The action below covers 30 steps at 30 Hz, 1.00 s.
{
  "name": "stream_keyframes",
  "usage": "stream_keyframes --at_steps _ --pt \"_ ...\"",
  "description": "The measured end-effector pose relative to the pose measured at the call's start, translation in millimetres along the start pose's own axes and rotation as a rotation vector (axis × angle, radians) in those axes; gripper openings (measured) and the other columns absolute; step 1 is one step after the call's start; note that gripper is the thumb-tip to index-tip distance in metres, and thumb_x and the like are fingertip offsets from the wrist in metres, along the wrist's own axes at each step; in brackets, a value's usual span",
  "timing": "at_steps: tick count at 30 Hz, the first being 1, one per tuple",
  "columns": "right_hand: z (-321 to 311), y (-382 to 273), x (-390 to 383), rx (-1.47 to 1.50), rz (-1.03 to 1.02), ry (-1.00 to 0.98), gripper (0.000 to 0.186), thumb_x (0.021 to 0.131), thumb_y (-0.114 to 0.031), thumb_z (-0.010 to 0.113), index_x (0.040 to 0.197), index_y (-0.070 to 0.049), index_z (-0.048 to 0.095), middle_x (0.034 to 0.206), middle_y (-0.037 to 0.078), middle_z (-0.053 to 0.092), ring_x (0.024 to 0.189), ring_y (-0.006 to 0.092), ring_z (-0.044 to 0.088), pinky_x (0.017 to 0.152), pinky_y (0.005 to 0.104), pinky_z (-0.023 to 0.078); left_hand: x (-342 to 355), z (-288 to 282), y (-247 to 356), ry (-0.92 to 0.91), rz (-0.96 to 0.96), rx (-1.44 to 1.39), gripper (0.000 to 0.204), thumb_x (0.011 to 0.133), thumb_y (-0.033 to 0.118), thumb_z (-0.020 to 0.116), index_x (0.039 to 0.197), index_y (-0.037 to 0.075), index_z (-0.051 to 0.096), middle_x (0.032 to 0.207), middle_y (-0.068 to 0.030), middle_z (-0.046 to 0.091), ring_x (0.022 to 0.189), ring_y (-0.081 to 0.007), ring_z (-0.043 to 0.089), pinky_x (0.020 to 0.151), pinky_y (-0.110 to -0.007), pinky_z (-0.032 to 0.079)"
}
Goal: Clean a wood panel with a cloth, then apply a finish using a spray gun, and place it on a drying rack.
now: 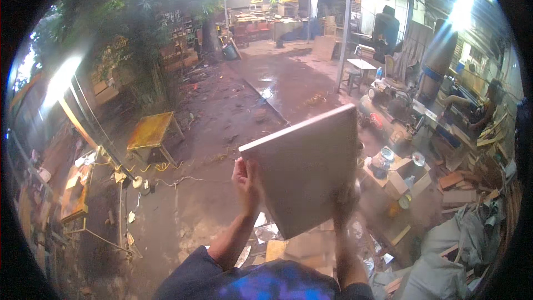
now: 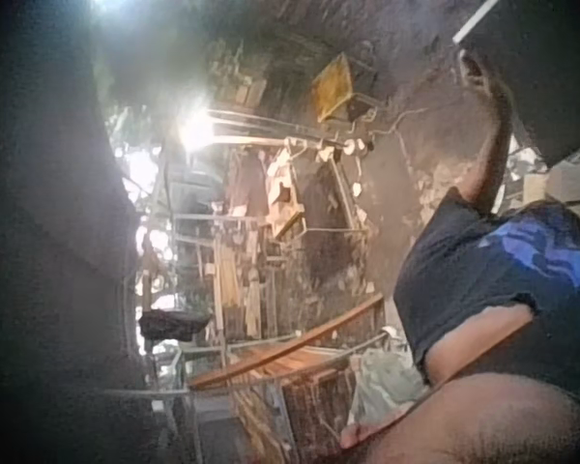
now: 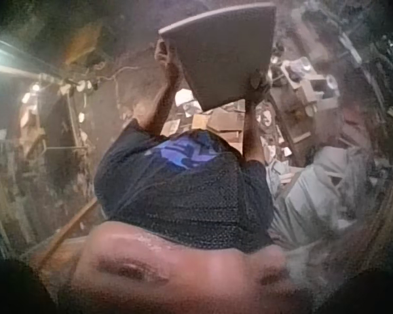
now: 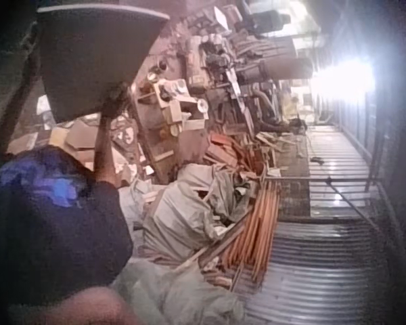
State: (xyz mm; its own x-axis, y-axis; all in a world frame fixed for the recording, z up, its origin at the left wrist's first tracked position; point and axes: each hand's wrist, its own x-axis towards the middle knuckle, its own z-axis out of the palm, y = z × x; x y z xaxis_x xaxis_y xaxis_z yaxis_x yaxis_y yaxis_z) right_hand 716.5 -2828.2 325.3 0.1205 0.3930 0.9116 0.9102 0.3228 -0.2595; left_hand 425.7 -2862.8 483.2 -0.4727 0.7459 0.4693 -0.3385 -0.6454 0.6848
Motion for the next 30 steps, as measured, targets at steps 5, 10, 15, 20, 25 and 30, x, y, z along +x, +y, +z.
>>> stream_keyframes --at_steps 5,10,15,20,25,30 --pt "6 -35 -2 0.079 0.062 0.014 0.047 0.086 -0.015 0.066 0.13 -0.007 0.054 0.138 0.019 0.048 0.127 0.0372 0.045 0.109 0.0505 0.033 -4 16 -15 0.09 -0.031 -0.064 0.034 0.102 0.033 0.053 0.11 0.001 0.058 0.092 0.0016 0.06 0.08 -0.0039 0.05 0.071 -0.022 0.041" --pt "13 -137 83 0.392 -0.035 -0.177 0.051 0.088 -0.025 0.063 0.132 -0.001 0.051 0.153 0.024 0.033 0.145 0.0376 0.026 0.119 0.0544 0.012 -25 33 -23 -0.006 -0.008 0.073 0.038 0.102 0.038 0.053 0.114 0.002 0.057 0.096 -0.0003 0.062 0.084 -0.0073 0.053 0.074 -0.025 0.044" --pt "4 -119 127 0.312 -0.146 -0.209 0.047 0.093 -0.027 0.057 0.133 -0.004 0.052 0.154 0.023 0.032 0.146 0.0393 0.024 0.118 0.0583 0.009 -19 19 -29 -0.045 -0.134 -0.015 0.041 0.1 0.042 0.056 0.114 0.004 0.058 0.096 -0.001 0.061 0.086 -0.0097 0.054 0.075 -0.028 0.045" --pt "10 -23 18 0.095 0.339 -0.228 0.041 0.099 -0.028 0.048 0.132 -0.004 0.053 0.146 0.021 0.044 0.138 0.0394 0.036 0.115 0.0577 0.019 -9 7 -28 0.223 0.028 -0.074 0.025 0.104 0.03 0.051 0.089 0.01 0.053 0.076 0.0058 0.045 0.071 -0.0053 0.04 0.065 -0.023 0.035" --pt "-2 -65 -54 0.57 0.634 -0.39 0.046 0.097 -0.026 0.055 0.137 -0.004 0.048 0.139 0.023 0.05 0.13 0.034 0.048 0.109 0.0499 0.035 -11 -4 -43 0.226 0.009 0.005 0.029 0.104 0.031 0.049 0.087 0.008 0.052 0.078 0.0046 0.049 0.073 -0.006 0.045 0.067 -0.023 0.037" --pt "-16 -110 -23 0.148 -0.344 -0.528 0.039 0.098 -0.015 0.053 0.134 -0.001 0.048 0.131 0.018 0.055 0.118 0.0272 0.056 0.096 0.0452 0.047 -4 -12 -52 0.288 0.073 0.059 0.035 0.105 0.034 0.047 0.112 0.001 0.057 0.1 -0.0046 0.062 0.09 -0.0107 0.054 0.078 -0.027 0.045"
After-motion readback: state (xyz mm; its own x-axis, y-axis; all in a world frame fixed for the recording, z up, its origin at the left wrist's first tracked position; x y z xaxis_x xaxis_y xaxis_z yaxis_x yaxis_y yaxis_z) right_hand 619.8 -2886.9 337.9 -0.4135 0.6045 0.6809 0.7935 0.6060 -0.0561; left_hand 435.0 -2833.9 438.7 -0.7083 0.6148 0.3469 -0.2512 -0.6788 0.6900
